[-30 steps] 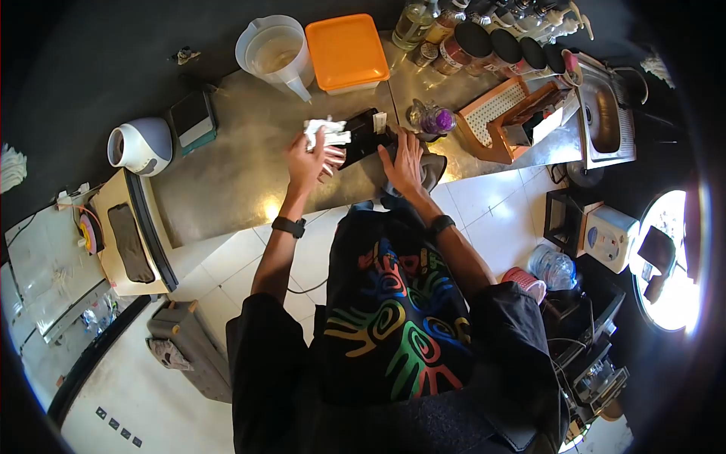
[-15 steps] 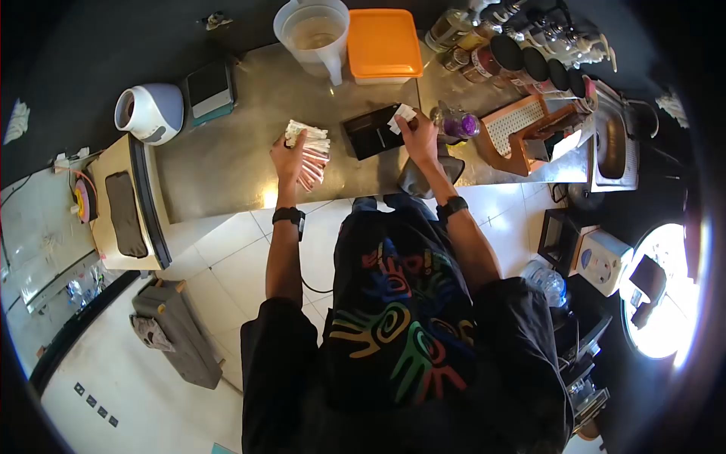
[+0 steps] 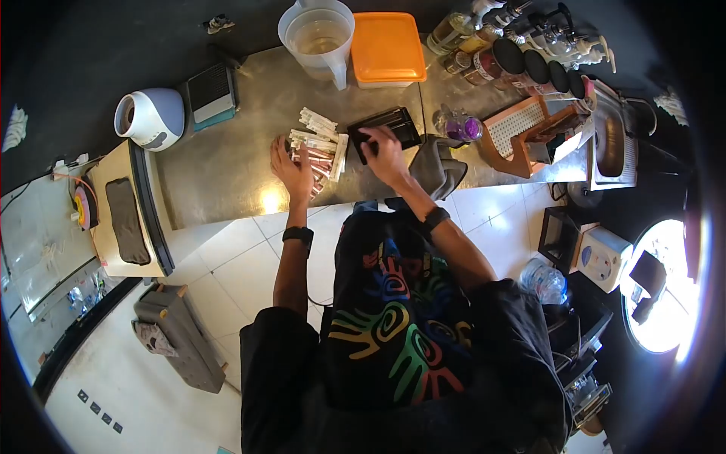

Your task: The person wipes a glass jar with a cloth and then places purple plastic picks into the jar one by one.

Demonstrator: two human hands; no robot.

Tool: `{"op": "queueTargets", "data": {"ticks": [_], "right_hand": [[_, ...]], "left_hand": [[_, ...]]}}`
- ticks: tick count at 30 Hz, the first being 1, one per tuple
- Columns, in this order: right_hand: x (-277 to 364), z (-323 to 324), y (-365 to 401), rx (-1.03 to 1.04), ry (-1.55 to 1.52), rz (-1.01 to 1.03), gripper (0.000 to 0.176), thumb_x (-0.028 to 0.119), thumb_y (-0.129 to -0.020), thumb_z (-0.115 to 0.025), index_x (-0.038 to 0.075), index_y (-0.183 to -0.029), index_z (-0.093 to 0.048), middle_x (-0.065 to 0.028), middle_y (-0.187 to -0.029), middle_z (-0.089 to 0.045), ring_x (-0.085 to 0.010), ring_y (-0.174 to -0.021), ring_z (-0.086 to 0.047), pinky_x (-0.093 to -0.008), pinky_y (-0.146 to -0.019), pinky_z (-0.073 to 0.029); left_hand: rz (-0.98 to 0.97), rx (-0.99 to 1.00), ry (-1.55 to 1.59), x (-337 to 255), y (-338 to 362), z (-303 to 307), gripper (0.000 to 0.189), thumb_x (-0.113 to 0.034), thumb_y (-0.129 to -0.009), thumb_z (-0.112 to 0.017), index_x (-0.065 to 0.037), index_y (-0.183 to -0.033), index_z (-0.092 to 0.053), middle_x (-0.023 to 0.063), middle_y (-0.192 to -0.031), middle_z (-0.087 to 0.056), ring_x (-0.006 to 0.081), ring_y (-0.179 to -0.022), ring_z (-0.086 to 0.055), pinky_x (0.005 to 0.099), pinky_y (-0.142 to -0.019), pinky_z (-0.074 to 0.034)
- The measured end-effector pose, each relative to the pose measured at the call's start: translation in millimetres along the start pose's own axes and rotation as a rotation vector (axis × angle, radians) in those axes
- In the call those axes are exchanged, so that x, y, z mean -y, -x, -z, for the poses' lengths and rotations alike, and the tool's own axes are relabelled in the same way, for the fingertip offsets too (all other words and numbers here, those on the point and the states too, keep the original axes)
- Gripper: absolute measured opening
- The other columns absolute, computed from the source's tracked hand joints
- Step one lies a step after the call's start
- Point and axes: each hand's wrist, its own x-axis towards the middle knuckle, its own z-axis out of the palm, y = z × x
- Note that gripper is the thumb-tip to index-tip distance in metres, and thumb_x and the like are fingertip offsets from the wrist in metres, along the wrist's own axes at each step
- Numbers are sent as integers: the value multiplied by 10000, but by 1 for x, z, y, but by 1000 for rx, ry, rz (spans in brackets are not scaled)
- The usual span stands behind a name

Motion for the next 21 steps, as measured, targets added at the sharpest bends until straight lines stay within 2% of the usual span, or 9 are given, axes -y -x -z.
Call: {"op": "queueTargets", "data": {"ticks": [1, 2, 4, 5, 8, 9, 12, 13, 21], "right_hand": [[-4, 7, 3, -116, 125, 50, 365, 68, -717, -676, 94, -1079, -634, -146, -1090, -555, -312, -1046, -529, -421, -920, -404], [-8, 14, 7, -118, 130, 52, 365, 68, -717, -676, 94, -1079, -634, -146, -1090, -555, -312, -1046, -529, -421, -920, -404], [3, 34, 11, -136, 385, -36, 388, 122, -694, -714, 119, -1075, -641, -129, -1250, -471, -339, -1183, -410, -471, -995, -306], [-11, 35, 16, -23, 326, -19, 399, 182, -653, -758, 140, -1037, -661, -123, -1321, -410, -343, -1228, -363, -502, -1020, -262], [-24, 35, 27, 113, 398, 132, 333, 189, -627, -784, 144, -944, -691, -122, -1321, -422, -332, -1250, -357, -496, -1031, -257], [-31, 31, 28, 109, 404, 101, 231, 173, -634, -784, 134, -847, -704, -110, -1297, -452, -303, -1265, -369, -494, -1050, -241], [-44, 26, 27, 131, 354, 158, 143, 136, -680, -756, 129, -813, -704, -93, -1268, -484, -272, -1253, -404, -497, -1064, -226], [-44, 28, 28, 127, 316, 189, 111, 122, -721, -730, 132, -827, -699, -83, -1252, -499, -254, -1241, -431, -500, -1072, -221], [-37, 37, 26, 232, 293, 323, 153, 119, -765, -699, 101, -914, -673, -69, -1226, -526, -256, -1222, -440, -454, -1037, -279]], "left_hand": [[-1, 0, 6, -5, 4, 0, 562, -361, -868, -601, -21, -1291, -458, 230, -1352, -422, 380, -1280, -358, 500, -1055, -231], [-33, -20, -32, -10, 9, 1, 571, -362, -874, -591, -20, -1305, -438, 229, -1381, -389, 382, -1306, -326, 509, -1062, -214], [-64, -41, -68, -20, 18, 1, 581, -362, -879, -580, -19, -1318, -418, 229, -1411, -356, 383, -1331, -293, 519, -1068, -198], [-78, -47, -78, -25, 22, 0, 589, -361, -882, -573, -24, -1332, -397, 225, -1424, -339, 383, -1341, -275, 526, -1072, -183], [-104, -61, -97, -29, 32, -5, 594, -345, -886, -564, -34, -1351, -364, 224, -1453, -296, 392, -1360, -237, 532, -1082, -152], [-71, -80, -105, -31, 36, -4, 598, -351, -886, -567, -38, -1354, -364, 236, -1456, -279, 398, -1350, -241, 526, -1079, -160], [-13, -125, -127, -34, 43, 4, 635, -390, -881, -565, -30, -1360, -353, 268, -1454, -255, 411, -1338, -242, 525, -1073, -169], [4, -101, -173, -34, 46, 6, 656, -402, -879, -563, -25, -1368, -341, 273, -1455, -249, 415, -1338, -240, 527, -1073, -168], [46, -40, -208, -28, 61, 4, 721, -422, -893, -537, -18, -1422, -261, 261, -1492, -180, 409, -1377, -182, 558, -1078, -135]]}}
